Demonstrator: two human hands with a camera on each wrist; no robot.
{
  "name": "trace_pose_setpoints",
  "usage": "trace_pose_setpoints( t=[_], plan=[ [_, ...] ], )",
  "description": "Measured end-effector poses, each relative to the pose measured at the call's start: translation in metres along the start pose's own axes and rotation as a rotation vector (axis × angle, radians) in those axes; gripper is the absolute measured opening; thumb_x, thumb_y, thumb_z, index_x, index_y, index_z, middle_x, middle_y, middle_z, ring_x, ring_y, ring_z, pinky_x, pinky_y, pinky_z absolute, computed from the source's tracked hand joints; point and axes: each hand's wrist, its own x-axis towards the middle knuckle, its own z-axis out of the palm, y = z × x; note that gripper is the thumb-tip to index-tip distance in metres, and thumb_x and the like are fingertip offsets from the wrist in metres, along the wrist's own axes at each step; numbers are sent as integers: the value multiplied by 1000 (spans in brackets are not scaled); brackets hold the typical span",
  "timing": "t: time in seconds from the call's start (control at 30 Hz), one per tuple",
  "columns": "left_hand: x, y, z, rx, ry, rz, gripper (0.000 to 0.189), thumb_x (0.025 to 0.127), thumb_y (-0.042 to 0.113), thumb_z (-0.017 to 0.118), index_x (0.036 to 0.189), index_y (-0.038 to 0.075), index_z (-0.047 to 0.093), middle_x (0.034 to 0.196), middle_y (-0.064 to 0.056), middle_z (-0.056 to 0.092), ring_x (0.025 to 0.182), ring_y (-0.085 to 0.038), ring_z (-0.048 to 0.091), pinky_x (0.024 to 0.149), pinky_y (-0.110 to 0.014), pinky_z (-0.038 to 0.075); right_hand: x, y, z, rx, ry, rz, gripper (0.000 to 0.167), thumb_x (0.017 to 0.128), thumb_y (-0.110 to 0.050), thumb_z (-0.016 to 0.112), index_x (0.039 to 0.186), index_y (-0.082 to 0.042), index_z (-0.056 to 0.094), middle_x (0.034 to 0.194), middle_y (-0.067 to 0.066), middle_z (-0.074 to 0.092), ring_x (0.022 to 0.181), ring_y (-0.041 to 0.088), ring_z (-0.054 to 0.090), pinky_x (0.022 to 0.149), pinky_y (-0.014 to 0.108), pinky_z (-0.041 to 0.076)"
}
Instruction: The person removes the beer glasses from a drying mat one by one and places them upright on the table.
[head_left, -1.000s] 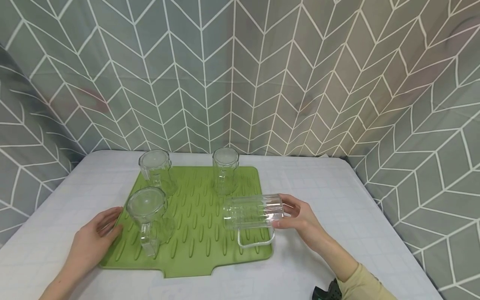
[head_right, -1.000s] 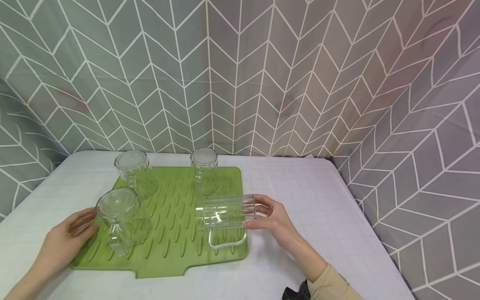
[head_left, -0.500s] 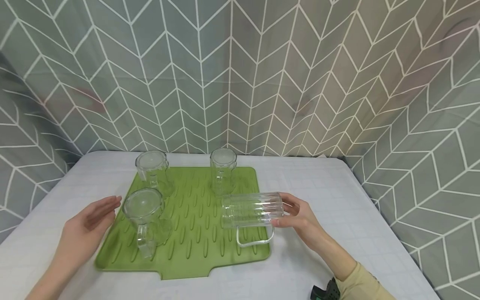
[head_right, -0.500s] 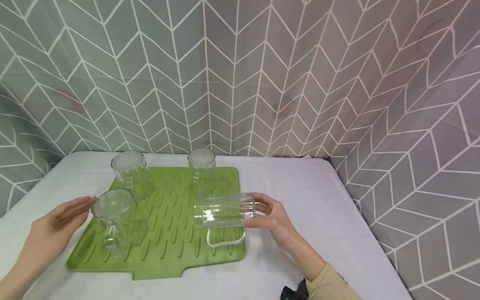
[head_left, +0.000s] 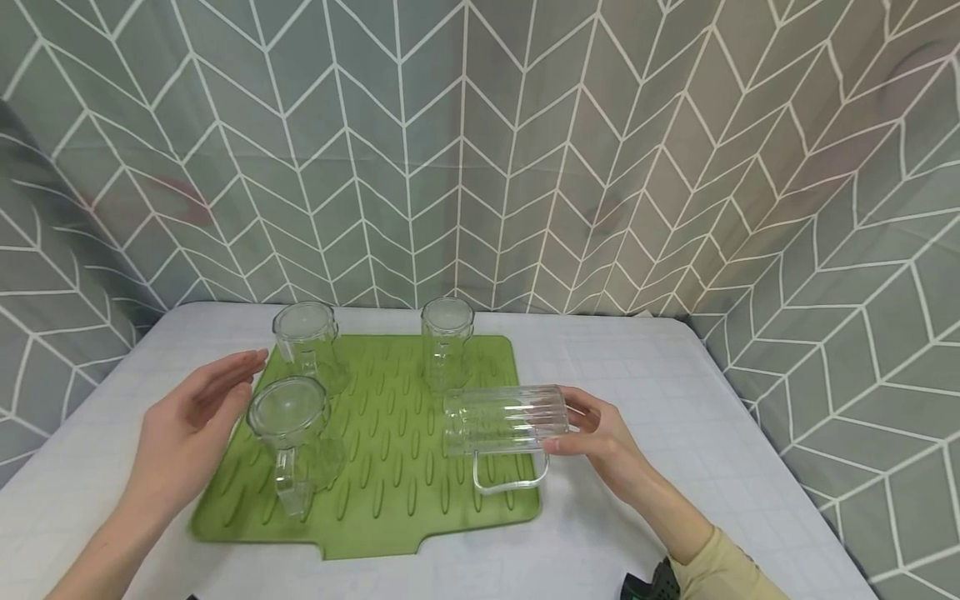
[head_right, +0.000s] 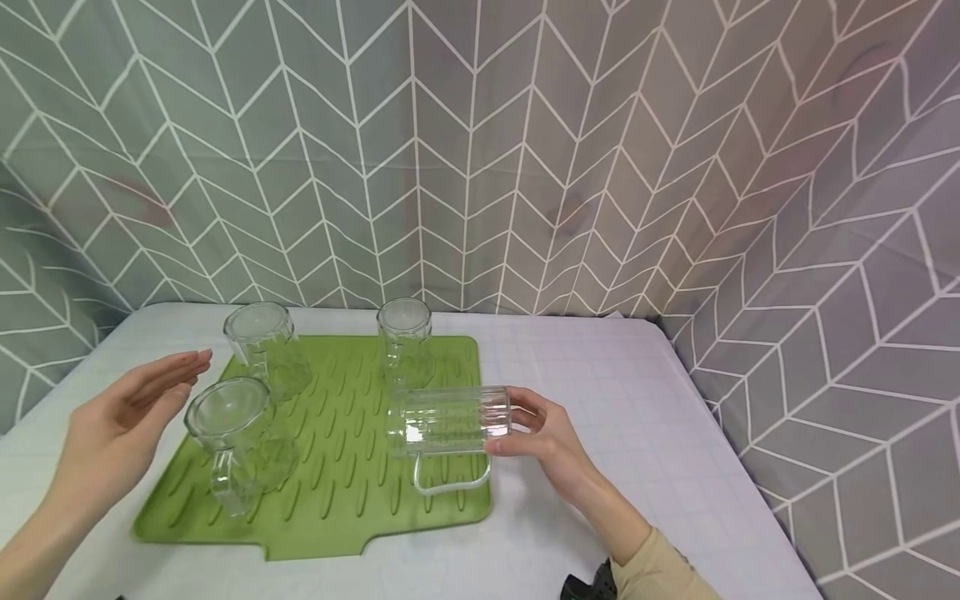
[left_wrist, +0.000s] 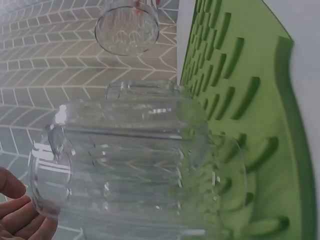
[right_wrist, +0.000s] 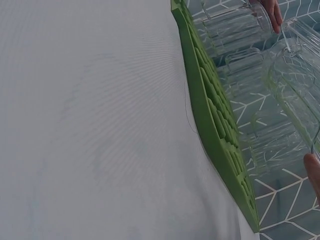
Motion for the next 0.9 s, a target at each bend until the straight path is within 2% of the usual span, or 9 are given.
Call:
trace_pose_setpoints(
  t=[0.33, 0.6, 0.9],
  plan=[
    [6, 25, 12, -35, -54, 43, 41, 97, 0, 60, 138, 8, 57, 134, 15, 62, 118, 11, 55, 97, -3, 44, -1, 0, 0, 5, -5, -13, 75, 75, -8, 76, 142, 5, 44, 133, 19, 58, 117, 22, 59, 99, 33, 50],
    [8, 43, 22, -9, -107, 44, 42, 98, 5, 63, 139, 9, 57, 134, -12, 64, 116, 13, 55, 96, -3, 44, 0, 0, 0, 17, -2, -14, 76, 75, -7, 76, 143, 6, 43, 127, 8, 62, 115, 19, 60, 98, 30, 51],
    [4, 61, 36, -3, -148, 1, 40, 96, 11, 67, 136, 10, 59, 133, -8, 65, 111, 16, 54, 91, -4, 48, -2, 0, 1, 32, 4, -22, 74, 76, -5, 74, 142, 6, 43, 125, 5, 62, 114, 17, 60, 96, 29, 52]
  ],
)
